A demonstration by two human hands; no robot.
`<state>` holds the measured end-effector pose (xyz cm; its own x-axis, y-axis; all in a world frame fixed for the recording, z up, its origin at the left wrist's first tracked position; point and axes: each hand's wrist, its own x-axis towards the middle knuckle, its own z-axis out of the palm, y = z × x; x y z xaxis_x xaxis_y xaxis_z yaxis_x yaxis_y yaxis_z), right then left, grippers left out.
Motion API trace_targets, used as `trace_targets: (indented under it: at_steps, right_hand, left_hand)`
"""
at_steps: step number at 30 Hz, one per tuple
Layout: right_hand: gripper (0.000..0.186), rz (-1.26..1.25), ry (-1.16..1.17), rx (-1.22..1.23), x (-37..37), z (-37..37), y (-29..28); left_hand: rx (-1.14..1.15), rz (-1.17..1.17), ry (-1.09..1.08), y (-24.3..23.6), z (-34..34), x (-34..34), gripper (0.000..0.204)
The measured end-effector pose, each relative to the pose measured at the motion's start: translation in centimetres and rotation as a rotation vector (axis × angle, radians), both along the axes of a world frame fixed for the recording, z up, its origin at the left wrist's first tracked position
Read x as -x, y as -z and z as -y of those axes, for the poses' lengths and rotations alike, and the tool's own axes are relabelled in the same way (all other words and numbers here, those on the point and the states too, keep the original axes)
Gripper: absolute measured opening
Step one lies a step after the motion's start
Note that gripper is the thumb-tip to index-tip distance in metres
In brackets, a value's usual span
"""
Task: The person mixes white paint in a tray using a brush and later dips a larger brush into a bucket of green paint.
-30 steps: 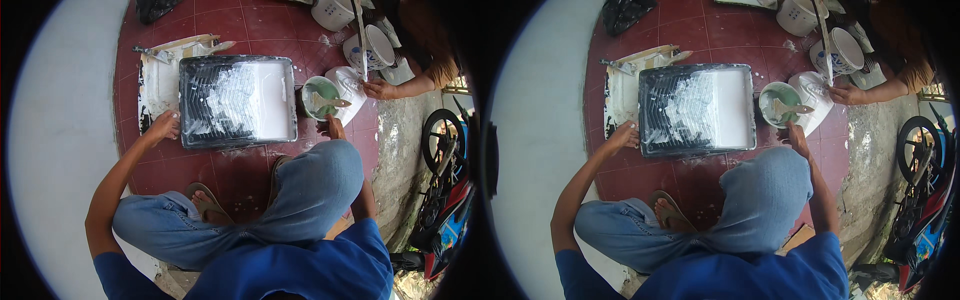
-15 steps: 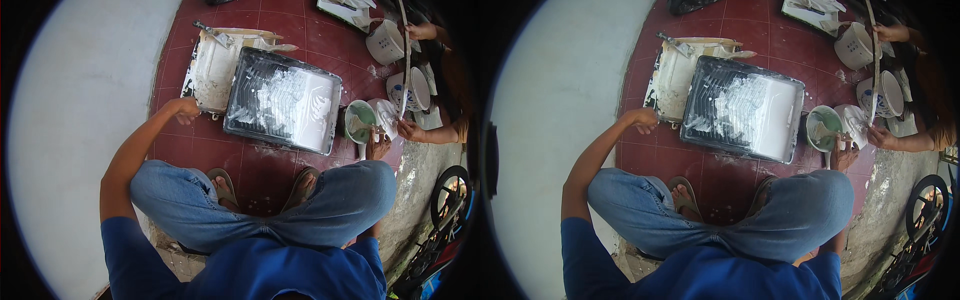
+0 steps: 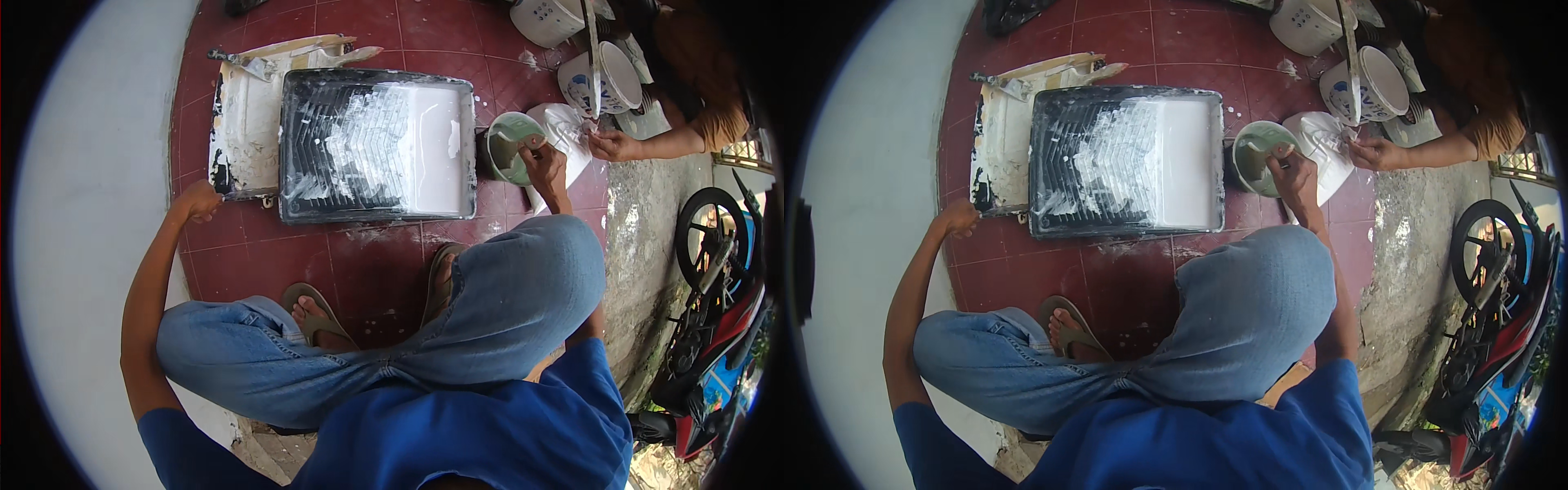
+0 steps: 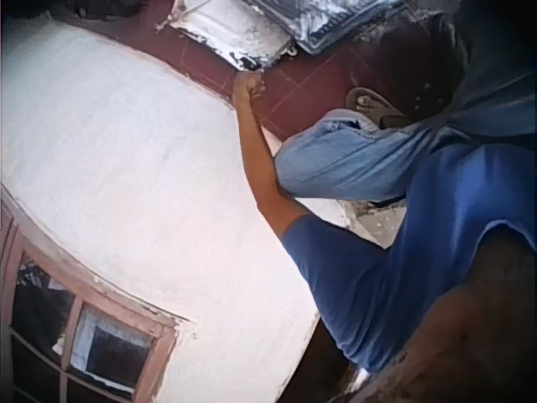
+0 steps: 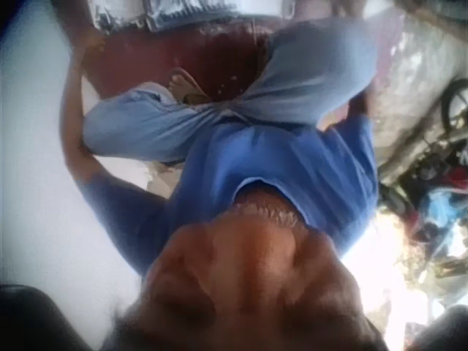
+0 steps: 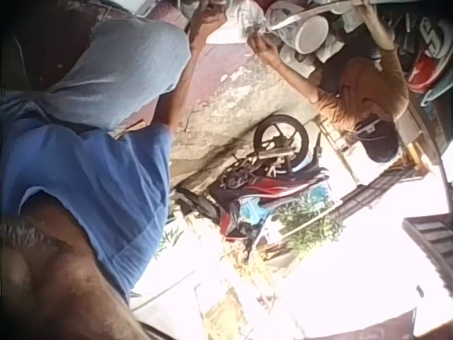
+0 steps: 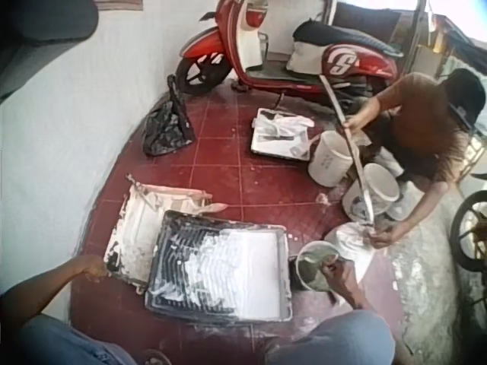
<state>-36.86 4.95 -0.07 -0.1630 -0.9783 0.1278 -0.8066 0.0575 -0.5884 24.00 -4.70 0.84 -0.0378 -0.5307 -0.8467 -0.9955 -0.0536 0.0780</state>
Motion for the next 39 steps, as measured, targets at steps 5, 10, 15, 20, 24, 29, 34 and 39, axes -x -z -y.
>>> trace_targets:
  at_steps: [5,10,15,20,24,29,34,39]
  right_hand:
    - [0.019,-0.080,-0.003,0.098,1.8,-1.2,-3.3]
    - [0.016,-0.057,-0.023,0.240,0.8,-1.9,-6.6]
    - [0.016,-0.045,0.043,0.359,0.3,-2.3,-7.5]
    - [0.014,-0.083,0.046,0.275,0.7,-1.9,-2.2]
    - [0.012,-0.176,0.132,0.430,0.7,-2.5,-4.5]
    - [0.014,-0.162,0.185,0.562,0.0,-3.3,-4.1]
    - [0.013,-0.020,0.290,0.455,0.6,-3.7,-1.7]
    - [0.024,0.458,0.506,0.454,0.6,-3.5,-2.6]
  left_hand:
    - [0.028,0.031,-0.219,-0.3,0.6,1.3,0.026]
    - [0.030,0.034,-0.200,-0.7,0.9,1.2,0.027]
    - [0.051,0.027,-0.207,-0.7,0.9,1.3,0.029]
    - [0.054,0.017,-0.194,-0.5,1.6,1.9,0.030]
    - [0.059,-0.010,-0.211,-1.0,0.9,2.0,0.030]
    - [0.042,0.019,-0.188,-0.6,1.5,2.2,0.030]
    - [0.064,-0.037,-0.129,-0.3,1.6,2.6,0.030]
    - [0.021,-0.010,-0.199,-0.3,1.6,1.6,0.029]
